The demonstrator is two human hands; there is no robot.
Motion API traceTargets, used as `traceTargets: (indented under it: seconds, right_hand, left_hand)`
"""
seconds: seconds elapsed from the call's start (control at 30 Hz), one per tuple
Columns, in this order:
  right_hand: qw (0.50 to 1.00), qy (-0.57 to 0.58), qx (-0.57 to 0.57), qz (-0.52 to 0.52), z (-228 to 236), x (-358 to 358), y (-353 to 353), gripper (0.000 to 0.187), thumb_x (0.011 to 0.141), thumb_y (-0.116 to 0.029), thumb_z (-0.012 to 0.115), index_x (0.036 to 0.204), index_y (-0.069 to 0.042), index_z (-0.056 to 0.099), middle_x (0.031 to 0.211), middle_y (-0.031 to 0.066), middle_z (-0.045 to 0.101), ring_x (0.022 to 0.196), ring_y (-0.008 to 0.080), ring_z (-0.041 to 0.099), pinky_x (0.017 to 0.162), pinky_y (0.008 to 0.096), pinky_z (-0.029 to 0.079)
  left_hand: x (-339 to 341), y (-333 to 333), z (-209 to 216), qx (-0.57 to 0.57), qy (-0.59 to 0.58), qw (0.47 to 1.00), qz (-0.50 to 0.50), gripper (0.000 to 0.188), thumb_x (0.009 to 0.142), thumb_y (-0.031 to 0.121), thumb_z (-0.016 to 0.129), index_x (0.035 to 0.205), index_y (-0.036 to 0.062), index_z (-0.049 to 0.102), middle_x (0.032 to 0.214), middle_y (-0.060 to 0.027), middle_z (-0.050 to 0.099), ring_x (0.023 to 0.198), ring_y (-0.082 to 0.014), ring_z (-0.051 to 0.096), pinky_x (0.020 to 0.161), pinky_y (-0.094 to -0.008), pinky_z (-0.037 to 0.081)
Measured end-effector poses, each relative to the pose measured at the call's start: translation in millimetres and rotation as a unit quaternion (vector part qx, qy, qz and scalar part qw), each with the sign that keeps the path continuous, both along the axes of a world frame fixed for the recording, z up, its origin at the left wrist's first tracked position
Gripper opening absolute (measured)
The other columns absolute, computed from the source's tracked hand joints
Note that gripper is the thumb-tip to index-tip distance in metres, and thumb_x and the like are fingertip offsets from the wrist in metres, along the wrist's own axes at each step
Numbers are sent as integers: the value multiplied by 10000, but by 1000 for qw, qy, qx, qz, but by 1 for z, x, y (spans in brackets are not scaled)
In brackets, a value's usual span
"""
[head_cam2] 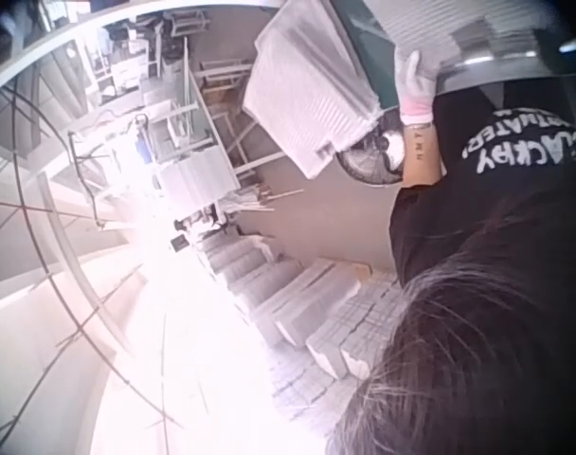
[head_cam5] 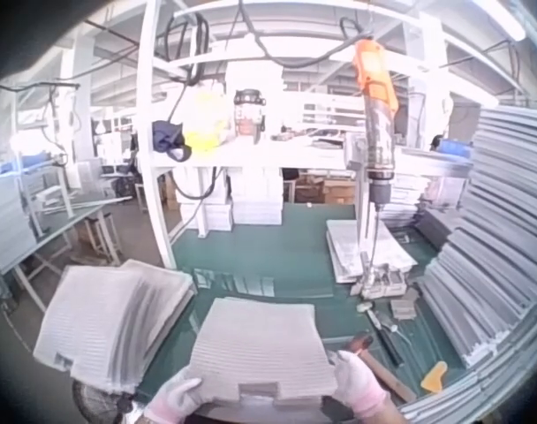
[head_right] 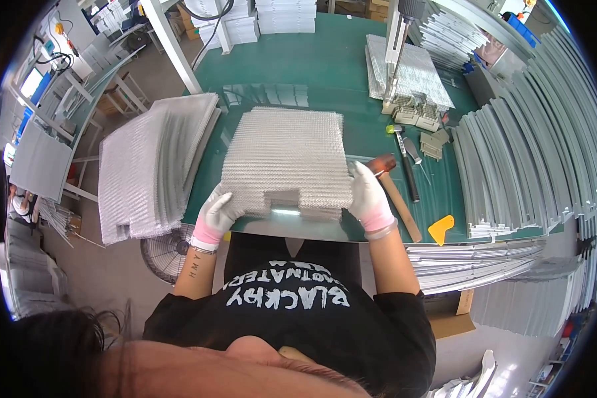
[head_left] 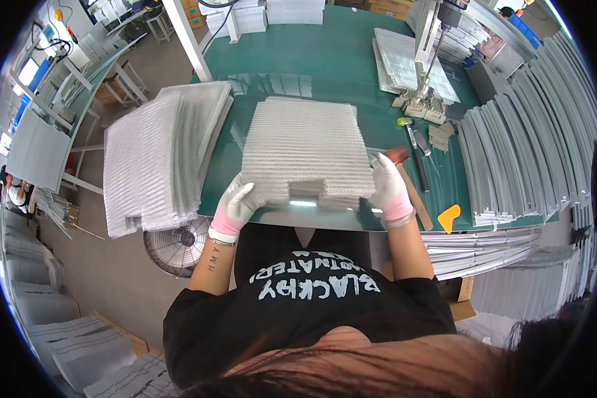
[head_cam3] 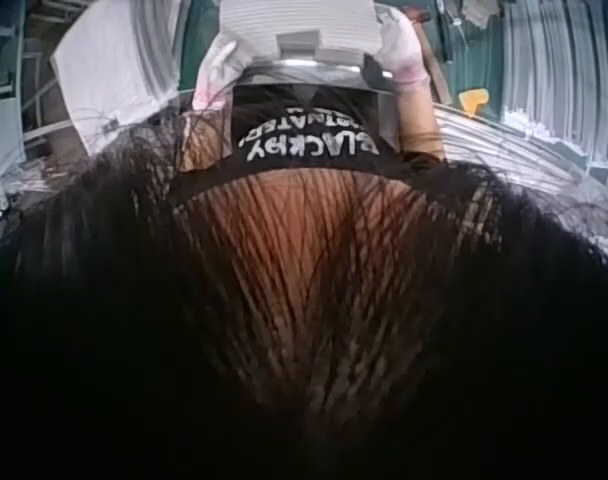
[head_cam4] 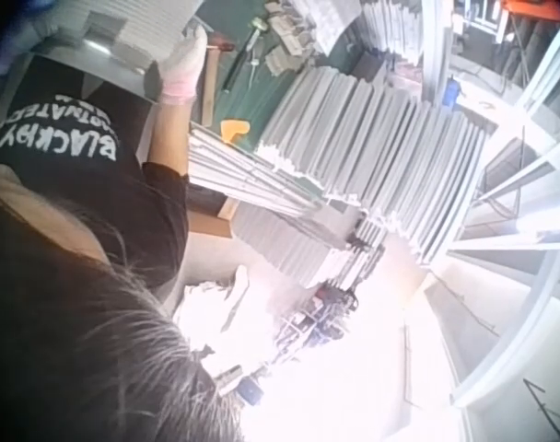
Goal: Assembling and inspecting industrial building components at a manufacturing workbench using a rubber mallet to secure parts.
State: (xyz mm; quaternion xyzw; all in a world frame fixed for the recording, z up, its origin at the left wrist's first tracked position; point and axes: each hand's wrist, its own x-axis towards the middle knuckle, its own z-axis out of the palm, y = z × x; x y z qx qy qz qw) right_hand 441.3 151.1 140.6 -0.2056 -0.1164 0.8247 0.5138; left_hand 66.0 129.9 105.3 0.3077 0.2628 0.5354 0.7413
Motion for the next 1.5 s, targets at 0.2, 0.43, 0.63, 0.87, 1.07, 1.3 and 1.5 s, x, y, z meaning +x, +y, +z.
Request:
traceTargets:
  seconds: [0.2,0.43,0.63,0.87,1.07,1.3,1.5]
  right_hand:
    - [943,-272,192,-22,16,-16,20,610,926,-64,634,1485,19,405,1442,112,530,1317,209,497,1139,349,356]
    - [912,-222,313,-143,64,-14,21,651,910,-52,617,1510,14,372,1473,119,498,1344,232,472,1152,381,332]
    - [916,-218,265,-208,55,-24,0,641,918,-21,600,1515,-8,368,1482,110,489,1363,245,458,1168,391,317]
    - [859,-477,160,-93,-41,-26,-13,557,929,-22,595,1454,43,421,1356,128,586,1245,202,561,1088,344,420]
    - [848,-501,143,-102,-44,-30,-9,454,923,-8,562,1365,76,494,1274,126,627,1179,187,599,1063,329,439]
    - [692,-690,193,-85,-36,-29,-13,509,884,-141,647,1338,57,529,1158,222,681,1131,296,658,1023,370,479]
    - [506,-851,132,33,3,-42,-15,647,853,-354,692,1363,6,519,1084,260,692,1061,399,662,925,436,529]
  left_hand:
    - [1,1,11,-78,-217,972,-56,630,1058,455,380,1502,8,359,1451,-172,494,1365,-344,443,1151,-501,346]
    - [4,5,0,-131,-222,966,-26,822,1013,639,322,1549,19,262,1534,-186,412,1432,-370,354,1187,-554,260]
    - [-1,4,-15,-193,-559,805,-57,869,991,681,338,1543,13,275,1535,-195,417,1408,-392,389,1177,-581,274]
    - [0,5,7,-64,-235,966,-89,746,1060,555,265,1508,-40,321,1515,-194,446,1387,-320,447,1188,-483,309]
    - [-3,5,-9,119,182,976,9,547,1067,200,409,1539,-39,274,1475,-190,477,1369,-287,467,1149,-400,377]
    - [10,2,-14,67,287,952,86,677,941,43,548,1546,-57,261,1492,-197,462,1363,-279,482,1146,-349,368]
    - [19,1,27,144,683,709,103,759,831,162,678,1513,26,375,1402,-246,508,1279,-393,521,1095,-436,424]
